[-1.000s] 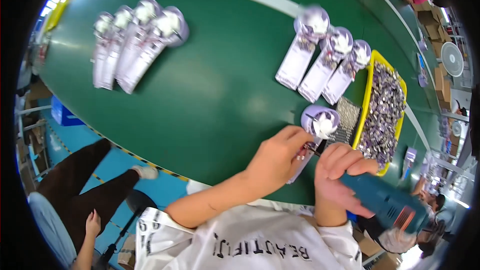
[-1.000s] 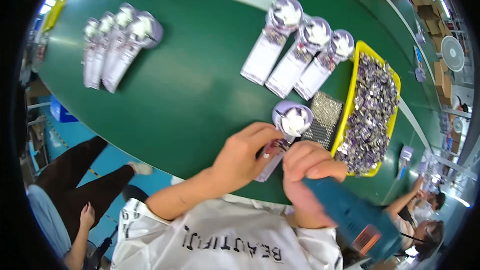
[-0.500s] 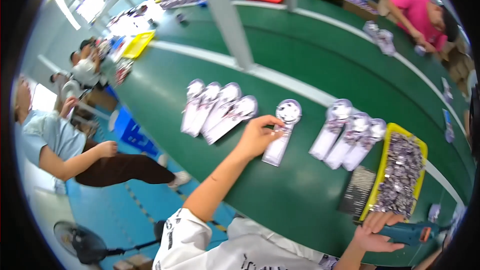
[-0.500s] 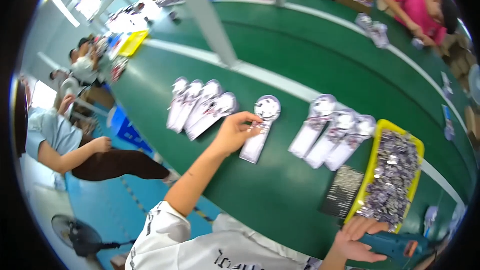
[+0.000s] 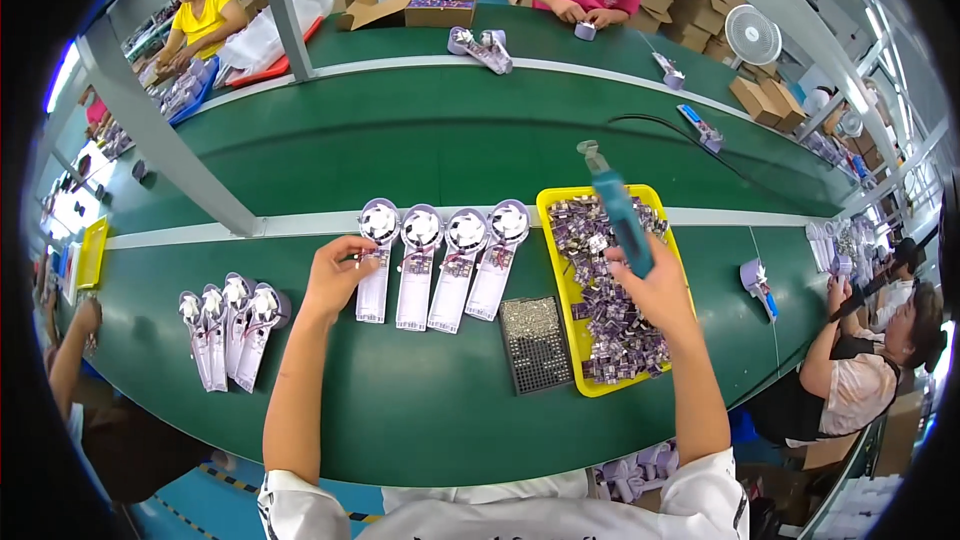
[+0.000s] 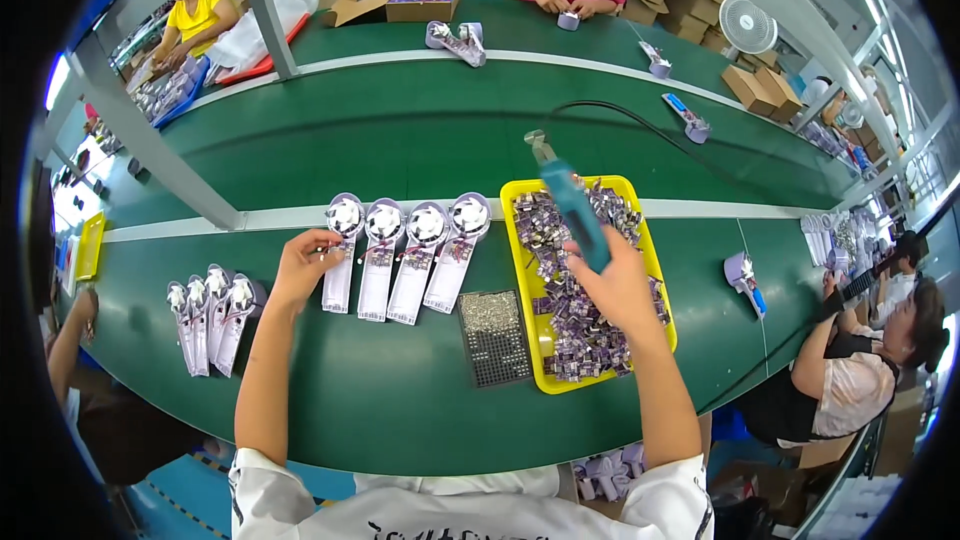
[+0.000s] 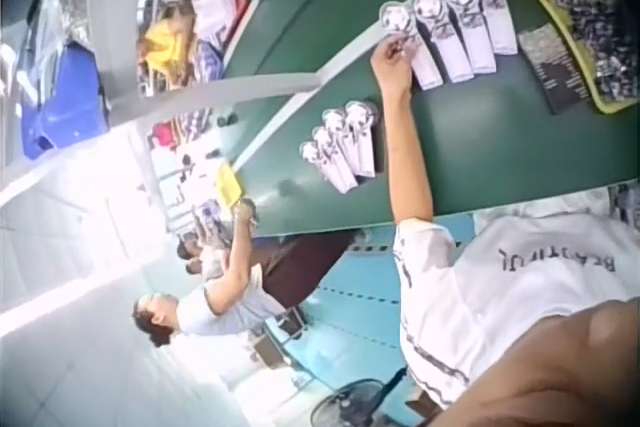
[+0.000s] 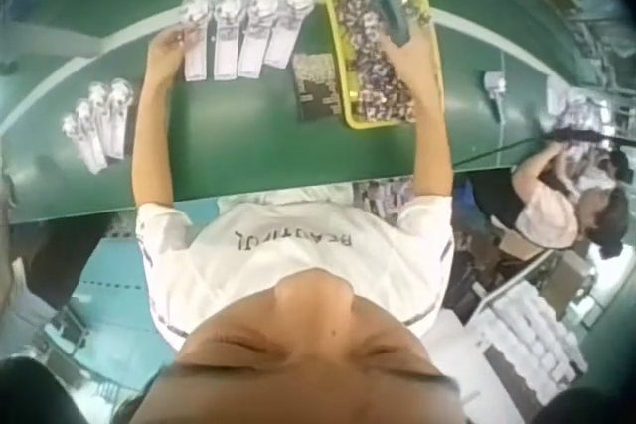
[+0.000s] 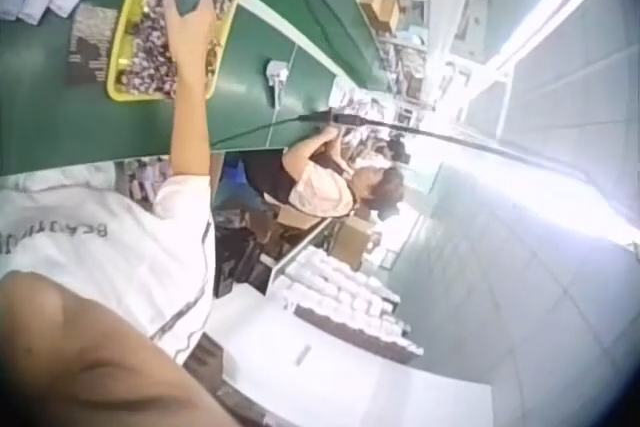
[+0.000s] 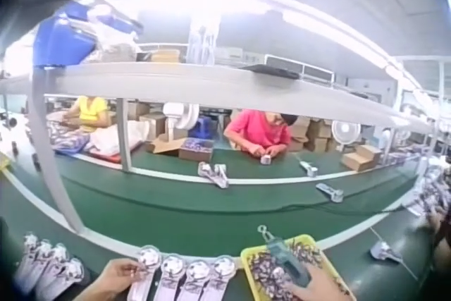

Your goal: The person assembles portable fans by placing circuit boards into fan casings by hand, securing them with an electric screwdriver, and arranging the assembled fan components on the table.

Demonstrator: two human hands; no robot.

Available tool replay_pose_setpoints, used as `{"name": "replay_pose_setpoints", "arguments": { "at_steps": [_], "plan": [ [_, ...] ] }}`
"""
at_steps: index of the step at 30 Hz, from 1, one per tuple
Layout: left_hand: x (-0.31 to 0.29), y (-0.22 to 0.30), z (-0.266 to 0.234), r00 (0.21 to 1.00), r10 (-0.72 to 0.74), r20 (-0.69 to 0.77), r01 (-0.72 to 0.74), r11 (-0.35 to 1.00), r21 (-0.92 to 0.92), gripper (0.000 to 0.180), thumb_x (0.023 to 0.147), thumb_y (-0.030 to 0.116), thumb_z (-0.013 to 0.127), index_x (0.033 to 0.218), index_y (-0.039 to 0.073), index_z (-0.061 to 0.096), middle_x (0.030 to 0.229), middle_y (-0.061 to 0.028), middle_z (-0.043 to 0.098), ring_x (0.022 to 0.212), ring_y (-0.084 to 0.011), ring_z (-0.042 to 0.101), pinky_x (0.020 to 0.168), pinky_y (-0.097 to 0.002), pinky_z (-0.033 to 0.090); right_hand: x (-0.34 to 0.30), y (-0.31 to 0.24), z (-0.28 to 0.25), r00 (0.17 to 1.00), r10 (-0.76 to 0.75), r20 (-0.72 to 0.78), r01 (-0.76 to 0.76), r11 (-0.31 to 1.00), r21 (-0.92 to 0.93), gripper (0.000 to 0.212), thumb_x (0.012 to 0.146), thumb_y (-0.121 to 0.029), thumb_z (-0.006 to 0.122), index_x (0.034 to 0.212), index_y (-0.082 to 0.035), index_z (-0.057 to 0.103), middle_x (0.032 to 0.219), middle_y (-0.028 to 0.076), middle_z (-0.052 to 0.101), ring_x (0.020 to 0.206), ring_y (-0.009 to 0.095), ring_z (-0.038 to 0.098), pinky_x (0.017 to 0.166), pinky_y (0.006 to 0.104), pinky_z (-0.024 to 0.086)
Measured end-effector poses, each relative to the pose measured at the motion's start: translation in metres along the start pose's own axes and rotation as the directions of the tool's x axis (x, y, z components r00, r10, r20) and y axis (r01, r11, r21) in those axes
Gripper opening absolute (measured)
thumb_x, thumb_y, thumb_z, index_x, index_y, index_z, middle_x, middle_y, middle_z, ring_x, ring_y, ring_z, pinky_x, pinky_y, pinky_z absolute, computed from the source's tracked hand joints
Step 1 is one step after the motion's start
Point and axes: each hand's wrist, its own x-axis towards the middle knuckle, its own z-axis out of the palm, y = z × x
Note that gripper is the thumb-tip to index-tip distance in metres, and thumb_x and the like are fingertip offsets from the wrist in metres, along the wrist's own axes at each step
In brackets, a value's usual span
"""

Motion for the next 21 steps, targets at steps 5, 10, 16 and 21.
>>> {"name": "replay_pose_setpoints", "arguments": {
  "at_steps": [5,10,16,21],
  "plan": [
    [-0.01,-0.004,-0.009,0.998,0.059,-0.035,-0.059,0.998,-0.025,0.025,0.082,-0.004,0.071,0.106,0.0,0.067,0.103,-0.0069,0.066,0.092,-0.0134,0.064,0.083,-0.0272,0.052,0.031,0.008,0.046,0.986,-0.123,0.115,0.163,0.862,-0.48,0.041,0.08,-0.025,0.075,0.115,-0.008,0.062,0.088,0.02,0.07,0.086,0.042,0.067,0.075,0.0507,0.053],
    [-0.021,-0.019,0.0,0.994,0.088,0.058,-0.085,0.995,-0.042,0.045,0.082,0.001,0.073,0.125,0.001,0.064,0.111,-0.0072,0.07,0.087,-0.0121,0.064,0.076,-0.0286,0.054,0.025,0.02,0.048,0.953,-0.229,0.197,0.302,0.739,-0.602,0.053,0.073,-0.024,0.08,0.119,-0.008,0.059,0.087,0.022,0.068,0.082,0.043,0.066,0.072,0.0517,0.052],
    [-0.126,0.035,-0.018,0.864,0.401,-0.303,-0.252,0.867,0.43,0.036,0.088,0.005,0.069,0.124,0.004,0.064,0.102,-0.0118,0.069,0.09,-0.0221,0.068,0.075,-0.0317,0.056,0.017,0.024,0.045,0.968,-0.242,0.072,0.233,0.743,-0.628,0.034,0.078,-0.015,0.075,0.107,-0.004,0.06,0.085,0.024,0.065,0.082,0.045,0.064,0.072,0.0499,0.049],
    [-0.203,0.024,-0.103,0.643,0.456,-0.615,0.073,0.763,0.643,0.029,0.081,0.008,0.075,0.11,0.003,0.068,0.085,-0.0083,0.064,0.073,-0.0197,0.059,0.065,-0.0318,0.048,-0.023,-0.004,0.036,0.999,0.007,0.053,0.004,0.98,-0.199,0.019,0.088,-0.014,0.07,0.098,-0.002,0.059,0.075,0.007,0.059,0.062,0.018,0.057,0.058,0.0349,0.046]
  ]
}}
